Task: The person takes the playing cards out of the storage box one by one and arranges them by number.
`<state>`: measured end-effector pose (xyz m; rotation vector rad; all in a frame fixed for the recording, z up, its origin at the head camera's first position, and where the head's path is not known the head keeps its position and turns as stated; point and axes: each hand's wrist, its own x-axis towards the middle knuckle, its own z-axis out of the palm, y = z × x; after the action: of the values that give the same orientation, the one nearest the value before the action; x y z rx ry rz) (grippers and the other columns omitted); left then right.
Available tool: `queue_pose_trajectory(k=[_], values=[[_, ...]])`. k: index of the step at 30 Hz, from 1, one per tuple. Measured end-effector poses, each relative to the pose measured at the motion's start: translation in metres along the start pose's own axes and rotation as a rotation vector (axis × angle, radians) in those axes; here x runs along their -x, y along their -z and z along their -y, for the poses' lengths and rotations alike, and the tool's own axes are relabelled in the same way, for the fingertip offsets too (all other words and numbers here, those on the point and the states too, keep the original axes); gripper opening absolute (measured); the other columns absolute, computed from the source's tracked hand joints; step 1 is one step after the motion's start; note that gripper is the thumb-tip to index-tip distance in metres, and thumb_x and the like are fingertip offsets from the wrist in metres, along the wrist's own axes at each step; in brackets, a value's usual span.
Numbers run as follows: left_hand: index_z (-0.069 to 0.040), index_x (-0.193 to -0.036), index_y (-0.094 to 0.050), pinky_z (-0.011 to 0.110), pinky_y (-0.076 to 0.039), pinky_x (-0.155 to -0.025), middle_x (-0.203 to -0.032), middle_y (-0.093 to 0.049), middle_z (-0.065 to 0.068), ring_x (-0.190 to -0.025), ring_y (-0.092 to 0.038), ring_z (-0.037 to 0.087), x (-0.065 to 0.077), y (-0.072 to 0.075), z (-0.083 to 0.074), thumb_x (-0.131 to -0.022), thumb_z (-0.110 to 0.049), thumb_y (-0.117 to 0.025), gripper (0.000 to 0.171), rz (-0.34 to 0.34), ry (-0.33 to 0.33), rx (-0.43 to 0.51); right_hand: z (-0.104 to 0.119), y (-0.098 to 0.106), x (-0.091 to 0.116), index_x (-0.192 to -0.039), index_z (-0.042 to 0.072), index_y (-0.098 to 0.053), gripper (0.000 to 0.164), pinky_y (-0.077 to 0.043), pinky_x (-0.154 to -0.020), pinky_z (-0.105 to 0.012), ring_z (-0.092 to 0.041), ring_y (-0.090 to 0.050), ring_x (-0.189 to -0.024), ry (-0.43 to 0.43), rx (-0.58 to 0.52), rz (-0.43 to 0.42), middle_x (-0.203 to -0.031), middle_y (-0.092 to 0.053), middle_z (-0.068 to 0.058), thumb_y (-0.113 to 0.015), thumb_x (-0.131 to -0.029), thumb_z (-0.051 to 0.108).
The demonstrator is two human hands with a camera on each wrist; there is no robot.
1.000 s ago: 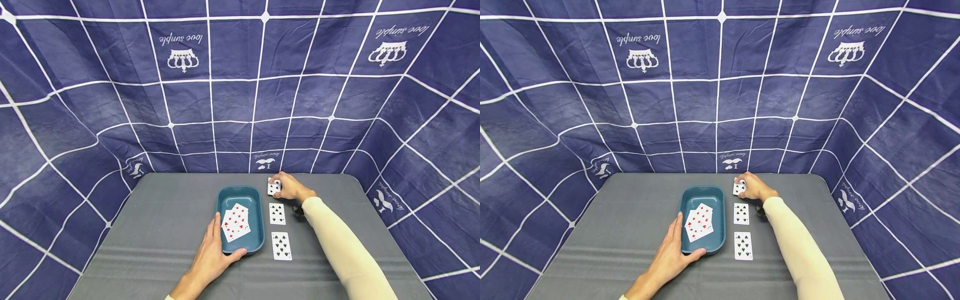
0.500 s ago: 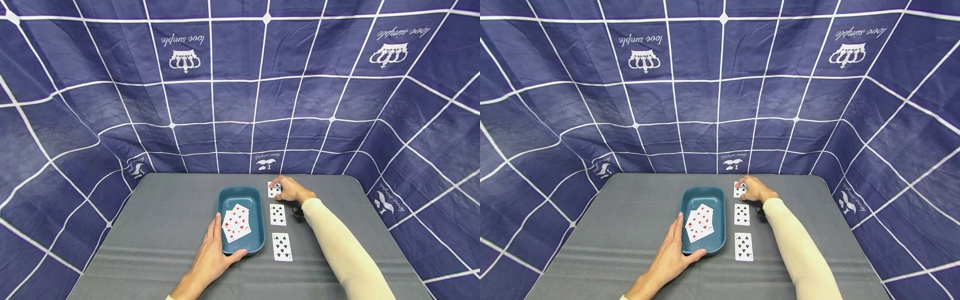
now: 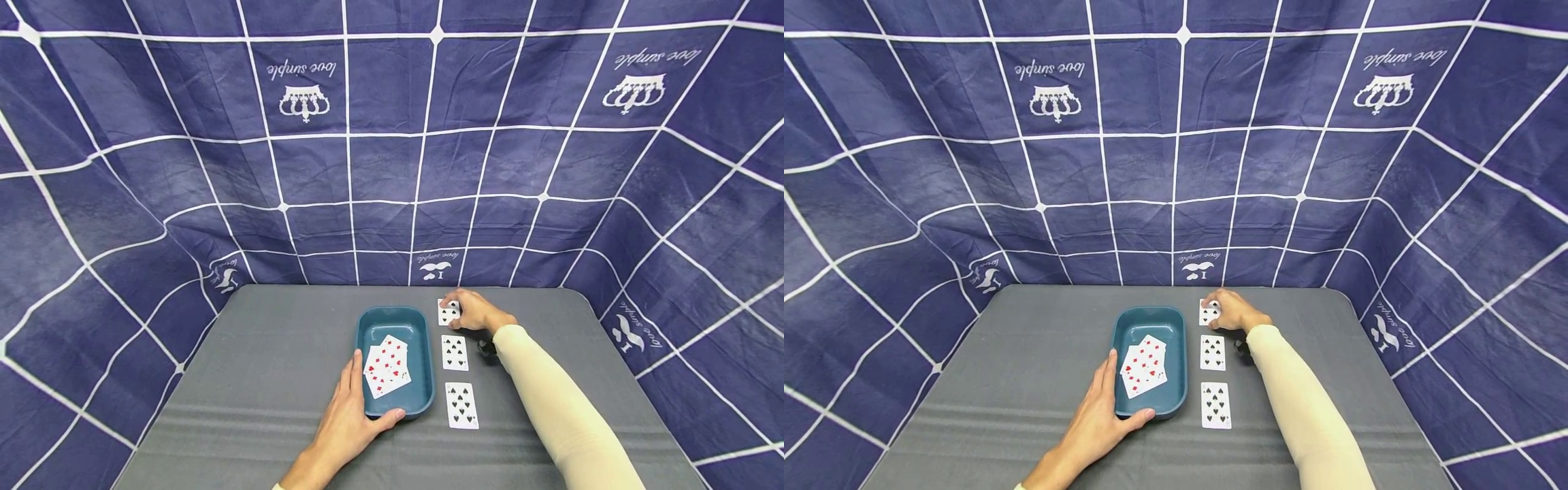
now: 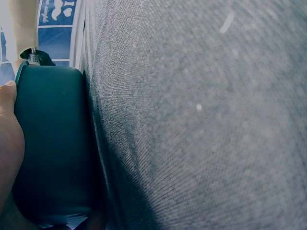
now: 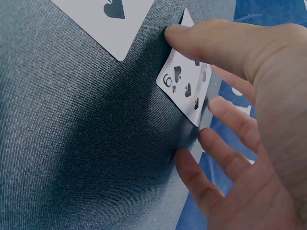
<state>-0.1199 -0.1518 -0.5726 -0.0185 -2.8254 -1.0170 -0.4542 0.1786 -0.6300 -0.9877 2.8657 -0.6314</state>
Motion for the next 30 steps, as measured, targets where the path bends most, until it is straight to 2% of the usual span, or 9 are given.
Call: queue_pose_trajectory(k=[3,7,10,15,19,30], values=[[-0.004,-0.185,-0.025,0.064,-0.056,-0.122,-0.182,-0.043,0.025,-0.159,-0.057,0.048,0.001,0.000,0.000,-0.080,-0.075,-0.098,0.146,0.005,0.005,-0.002,0.011,0.008,0.004,-0.133,0.025,-0.084,0.061,-0.055,-0.124,-0.056,-0.035,-0.071,-0.142,-0.021,-0.022,-0.010,-0.149,-0.076,-0.010,-0.106,-0.076,0.029],[-0.004,-0.185,-0.023,0.065,-0.056,-0.121,-0.183,-0.042,0.025,-0.159,-0.056,0.048,0.001,-0.001,0.000,-0.080,-0.075,-0.098,0.147,0.011,0.007,0.002,0.061,0.043,0.024,-0.141,0.011,-0.081,0.063,-0.054,-0.119,-0.065,-0.045,-0.070,-0.135,-0.021,-0.058,-0.005,-0.144,-0.075,-0.020,-0.102,-0.083,0.021],[-0.004,-0.185,-0.023,0.064,-0.057,-0.121,-0.182,-0.042,0.025,-0.159,-0.057,0.048,0.000,-0.001,0.001,-0.081,-0.075,-0.098,0.147,0.009,0.002,0.008,0.089,0.062,0.033,-0.147,0.003,-0.076,0.064,-0.051,-0.124,-0.069,-0.052,-0.065,-0.141,-0.039,-0.054,0.002,-0.148,-0.071,-0.026,-0.098,-0.089,0.017],[-0.004,-0.185,-0.022,0.064,-0.057,-0.122,-0.183,-0.042,0.025,-0.159,-0.057,0.048,-0.001,-0.001,0.002,-0.081,-0.075,-0.098,0.147,0.010,-0.002,0.006,0.106,0.071,0.037,-0.155,0.005,-0.071,0.066,-0.044,-0.132,-0.071,-0.054,-0.054,-0.155,-0.096,-0.036,0.014,-0.160,-0.064,-0.025,-0.095,-0.095,0.016],[-0.004,-0.186,-0.022,0.064,-0.056,-0.122,-0.184,-0.041,0.024,-0.160,-0.055,0.048,-0.002,0.000,0.002,-0.082,-0.076,-0.097,0.147,0.017,-0.001,0.008,0.117,0.077,0.039,-0.160,0.006,-0.068,0.067,-0.040,-0.134,-0.075,-0.055,-0.049,-0.161,-0.097,-0.054,-0.007,-0.165,-0.061,-0.025,-0.091,-0.097,0.012],[-0.004,-0.186,-0.021,0.064,-0.056,-0.123,-0.183,-0.041,0.025,-0.161,-0.055,0.048,-0.001,0.000,0.003,-0.082,-0.078,-0.095,0.148,0.020,0.000,0.004,0.140,0.088,0.048,-0.163,0.010,-0.066,0.068,-0.042,-0.132,-0.075,-0.053,-0.049,-0.161,-0.065,-0.029,-0.032,-0.166,-0.062,-0.023,-0.087,-0.098,0.013]])
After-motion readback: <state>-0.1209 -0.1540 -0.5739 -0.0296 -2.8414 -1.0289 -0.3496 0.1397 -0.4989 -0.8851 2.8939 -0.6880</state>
